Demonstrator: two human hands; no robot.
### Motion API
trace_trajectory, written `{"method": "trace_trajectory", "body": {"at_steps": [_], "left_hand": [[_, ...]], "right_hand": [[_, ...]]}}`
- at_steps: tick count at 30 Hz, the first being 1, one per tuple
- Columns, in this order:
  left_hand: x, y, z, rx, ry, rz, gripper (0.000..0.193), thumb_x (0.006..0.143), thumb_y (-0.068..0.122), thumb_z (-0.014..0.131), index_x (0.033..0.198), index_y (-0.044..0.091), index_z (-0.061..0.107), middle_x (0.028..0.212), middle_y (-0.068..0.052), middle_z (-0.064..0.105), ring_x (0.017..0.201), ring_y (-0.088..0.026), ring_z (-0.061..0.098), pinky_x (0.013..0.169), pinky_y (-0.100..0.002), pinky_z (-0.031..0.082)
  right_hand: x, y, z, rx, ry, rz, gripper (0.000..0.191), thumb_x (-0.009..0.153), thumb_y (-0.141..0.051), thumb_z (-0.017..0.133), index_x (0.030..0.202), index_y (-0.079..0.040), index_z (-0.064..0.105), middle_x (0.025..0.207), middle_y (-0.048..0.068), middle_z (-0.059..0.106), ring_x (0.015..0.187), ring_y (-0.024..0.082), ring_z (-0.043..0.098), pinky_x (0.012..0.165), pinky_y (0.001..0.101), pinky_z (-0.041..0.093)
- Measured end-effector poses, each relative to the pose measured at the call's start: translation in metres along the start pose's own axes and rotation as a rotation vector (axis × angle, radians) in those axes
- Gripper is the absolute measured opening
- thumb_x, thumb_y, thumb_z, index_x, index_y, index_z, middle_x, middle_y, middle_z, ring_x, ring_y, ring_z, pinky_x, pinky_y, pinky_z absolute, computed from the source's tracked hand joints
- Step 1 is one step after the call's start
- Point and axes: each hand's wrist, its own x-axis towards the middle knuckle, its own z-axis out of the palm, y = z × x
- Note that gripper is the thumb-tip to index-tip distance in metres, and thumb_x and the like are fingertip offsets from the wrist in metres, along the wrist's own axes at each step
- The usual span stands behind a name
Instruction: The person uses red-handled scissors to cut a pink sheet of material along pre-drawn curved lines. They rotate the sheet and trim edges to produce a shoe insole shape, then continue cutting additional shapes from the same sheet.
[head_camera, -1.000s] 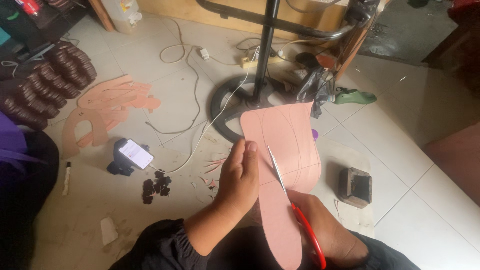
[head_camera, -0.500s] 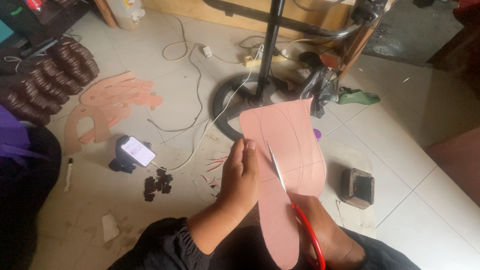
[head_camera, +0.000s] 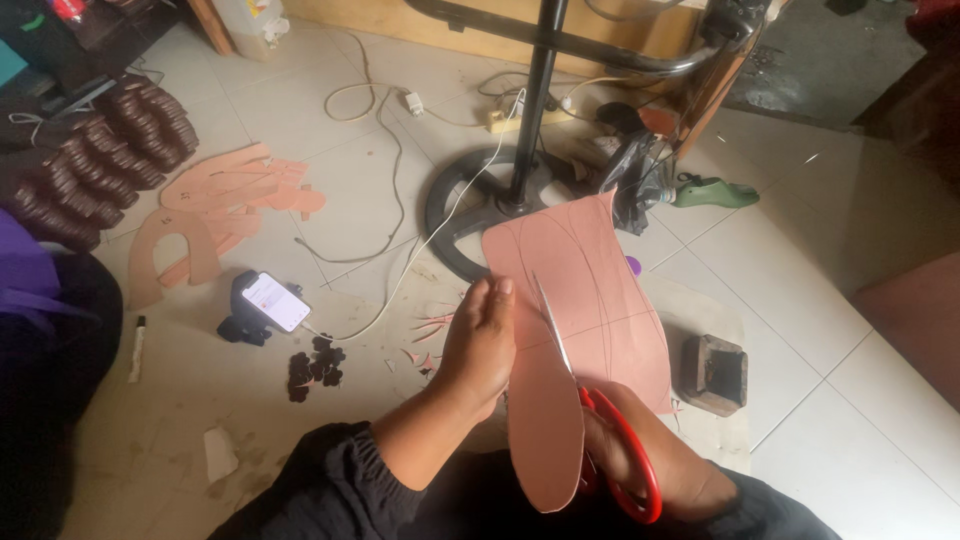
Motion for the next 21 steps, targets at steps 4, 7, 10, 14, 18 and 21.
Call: {"method": "trace_trajectory", "body": {"at_steps": [4,7,10,14,18,21], "left_hand": [[-0.005,0.0,0.003,0.168,-0.009,0.092,0.036,0.105,0.036,0.045,0.106,0.003,0.06,0.09,-0.011,0.065,0.084,-0.021,0.061,0.079,-0.034,0.051],[-0.016,0.001,0.006,0.29,0.019,0.232,0.036,0.105,0.035,0.045,0.109,0.002,0.059,0.098,-0.013,0.069,0.092,-0.024,0.066,0.082,-0.035,0.052],[-0.021,0.004,0.008,0.289,0.029,0.259,0.035,0.105,0.034,0.045,0.11,0.002,0.059,0.101,-0.015,0.071,0.095,-0.026,0.068,0.084,-0.036,0.053],[-0.022,0.007,0.009,0.271,0.011,0.275,0.032,0.105,0.031,0.046,0.109,0.002,0.059,0.099,-0.014,0.071,0.093,-0.026,0.07,0.082,-0.036,0.054],[-0.023,0.009,0.008,0.272,0.014,0.277,0.031,0.105,0.03,0.047,0.108,0.002,0.059,0.098,-0.014,0.072,0.091,-0.026,0.07,0.081,-0.035,0.054],[-0.023,0.01,0.007,0.278,0.01,0.265,0.031,0.105,0.031,0.047,0.108,0.003,0.059,0.096,-0.013,0.071,0.09,-0.025,0.07,0.08,-0.035,0.055]], "right_hand": [[-0.001,-0.007,-0.003,-0.174,0.039,-0.21,0.04,0.09,-0.027,0.061,0.118,0.001,0.068,0.099,0.011,0.077,0.088,0.016,0.069,0.077,0.0311,0.057],[0.0,-0.011,0.001,-0.264,0.058,-0.27,0.046,0.081,-0.024,0.073,0.118,0.003,0.068,0.102,0.01,0.079,0.09,0.015,0.071,0.078,0.0306,0.058],[-0.001,-0.016,0.002,-0.256,0.078,-0.214,0.046,0.08,-0.026,0.073,0.115,0.004,0.069,0.099,0.012,0.078,0.086,0.015,0.07,0.074,0.0316,0.058],[-0.008,-0.024,-0.004,-0.263,0.028,-0.23,0.044,0.074,-0.025,0.075,0.104,0.007,0.07,0.092,0.016,0.077,0.078,0.018,0.068,0.069,0.034,0.058],[-0.009,-0.029,-0.007,-0.328,-0.015,-0.335,0.041,0.072,-0.025,0.077,0.095,0.008,0.069,0.09,0.016,0.075,0.076,0.021,0.069,0.068,0.0345,0.057],[-0.005,-0.03,-0.006,-0.472,0.019,-0.331,0.039,0.072,-0.025,0.078,0.092,0.007,0.069,0.092,0.015,0.075,0.077,0.021,0.072,0.069,0.0344,0.058]]}}
